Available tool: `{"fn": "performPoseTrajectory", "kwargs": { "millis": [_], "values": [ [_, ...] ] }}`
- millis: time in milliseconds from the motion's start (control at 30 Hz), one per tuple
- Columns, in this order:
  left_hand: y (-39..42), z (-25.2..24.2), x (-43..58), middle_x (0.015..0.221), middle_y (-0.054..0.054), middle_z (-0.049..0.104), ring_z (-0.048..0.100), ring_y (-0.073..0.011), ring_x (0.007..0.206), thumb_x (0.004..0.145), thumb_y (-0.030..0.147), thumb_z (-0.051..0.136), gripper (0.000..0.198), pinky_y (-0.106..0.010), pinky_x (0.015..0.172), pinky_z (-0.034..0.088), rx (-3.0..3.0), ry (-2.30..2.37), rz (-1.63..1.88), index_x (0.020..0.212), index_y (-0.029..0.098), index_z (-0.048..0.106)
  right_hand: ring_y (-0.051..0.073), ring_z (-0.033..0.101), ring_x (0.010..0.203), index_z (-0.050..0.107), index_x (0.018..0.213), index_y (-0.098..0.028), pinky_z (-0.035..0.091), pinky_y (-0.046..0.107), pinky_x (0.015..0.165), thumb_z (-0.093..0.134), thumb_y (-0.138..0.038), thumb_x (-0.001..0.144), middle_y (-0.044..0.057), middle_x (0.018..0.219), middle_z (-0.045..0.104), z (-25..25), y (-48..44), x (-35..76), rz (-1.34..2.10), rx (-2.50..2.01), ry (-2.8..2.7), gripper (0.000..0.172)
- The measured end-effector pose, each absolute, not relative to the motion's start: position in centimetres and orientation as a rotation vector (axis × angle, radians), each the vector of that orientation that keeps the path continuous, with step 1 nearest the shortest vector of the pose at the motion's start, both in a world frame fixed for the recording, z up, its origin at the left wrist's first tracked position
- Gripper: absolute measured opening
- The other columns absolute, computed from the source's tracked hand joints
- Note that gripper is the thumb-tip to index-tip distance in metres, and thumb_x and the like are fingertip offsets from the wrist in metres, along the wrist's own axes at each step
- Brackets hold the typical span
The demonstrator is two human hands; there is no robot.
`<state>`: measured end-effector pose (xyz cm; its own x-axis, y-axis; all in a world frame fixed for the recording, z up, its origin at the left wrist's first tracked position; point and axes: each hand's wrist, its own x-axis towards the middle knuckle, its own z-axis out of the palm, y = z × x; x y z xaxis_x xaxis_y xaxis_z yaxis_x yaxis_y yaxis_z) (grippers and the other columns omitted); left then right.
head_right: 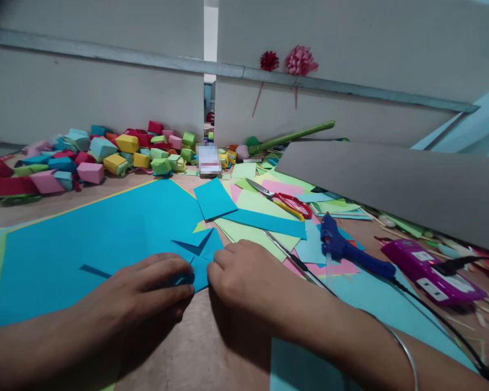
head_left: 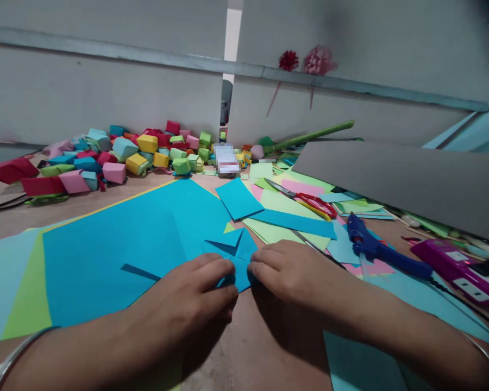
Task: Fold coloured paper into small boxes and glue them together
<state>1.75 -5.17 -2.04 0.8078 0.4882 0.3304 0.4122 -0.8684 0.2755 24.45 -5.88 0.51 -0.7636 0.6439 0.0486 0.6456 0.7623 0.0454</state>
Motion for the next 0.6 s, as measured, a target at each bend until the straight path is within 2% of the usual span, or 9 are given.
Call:
{"fn": "performPoseTrajectory", "kwargs": {
  "millis": [100, 200, 300, 433, 500, 600],
  "values": [
    [-4.9, -2.1, 1.6, 0.091, -0.008, 0.065, 0.059, -0.0207, 0.084, 0.092, 0.019, 0.049, 0.017, -0.034, 0.072, 0.05, 2.896, 0.697, 0.494, 0.093, 0.019, 0.066, 0.02, 0.056, 0.066, 0.065, 0.08, -0.015, 0.035, 0.034, 0.06, 0.046, -0.004, 0.088, 0.008, 0.074, 0.065, 0.3, -6.1, 24.0, -0.286, -1.027, -2.949, 0.023],
    [-4.6, -2.2, 1.4, 0.088, -0.008, 0.065, 0.059, -0.0217, 0.082, 0.091, 0.02, 0.05, 0.015, -0.036, 0.071, 0.049, 2.936, 0.695, 0.546, 0.095, 0.017, 0.064, 0.018, 0.052, 0.061, 0.062, 0.075, -0.016, 0.031, 0.033, 0.056, 0.044, -0.007, 0.088, 0.006, 0.069, 0.062, 0.2, -6.1, 23.7, -0.33, -1.084, -2.9, 0.024],
    [-4.5, -2.1, 1.3, 0.081, -0.007, 0.064, 0.057, -0.0199, 0.072, 0.088, 0.017, 0.048, 0.014, -0.032, 0.061, 0.046, 2.918, 0.738, 0.591, 0.088, 0.016, 0.061, 0.018, 0.053, 0.065, 0.064, 0.079, -0.016, 0.032, 0.032, 0.057, 0.045, -0.007, 0.085, 0.006, 0.075, 0.063, 0.4, -5.9, 23.7, -0.215, -1.212, -2.848, 0.022],
    [-4.6, -2.1, 1.0, 0.076, -0.005, 0.061, 0.053, -0.0177, 0.064, 0.085, 0.011, 0.043, 0.016, -0.029, 0.051, 0.038, 2.879, 0.895, 0.607, 0.079, 0.018, 0.056, 0.019, 0.056, 0.078, 0.068, 0.088, -0.015, 0.039, 0.029, 0.064, 0.049, -0.008, 0.084, 0.008, 0.09, 0.065, 0.2, -5.5, 23.7, 0.034, -1.197, -2.764, 0.021],
    [-4.6, -2.3, 0.8, 0.081, -0.005, 0.061, 0.055, -0.0188, 0.068, 0.082, 0.012, 0.046, 0.013, -0.03, 0.053, 0.039, 2.797, 0.965, 0.636, 0.086, 0.019, 0.056, 0.018, 0.057, 0.083, 0.068, 0.085, -0.016, 0.042, 0.027, 0.068, 0.051, -0.009, 0.085, 0.008, 0.094, 0.065, 0.0, -5.3, 23.7, 0.167, -1.15, -2.677, 0.018],
    [-4.5, -2.6, 0.6, 0.096, -0.005, 0.062, 0.06, -0.021, 0.08, 0.082, 0.014, 0.051, 0.027, -0.033, 0.065, 0.046, 2.665, 0.978, 0.625, 0.108, 0.022, 0.055, 0.015, 0.058, 0.081, 0.066, 0.083, -0.016, 0.043, 0.026, 0.071, 0.054, -0.01, 0.087, 0.005, 0.088, 0.067, -0.3, -5.0, 23.6, 0.355, -1.202, -2.541, 0.013]
  ]
}}
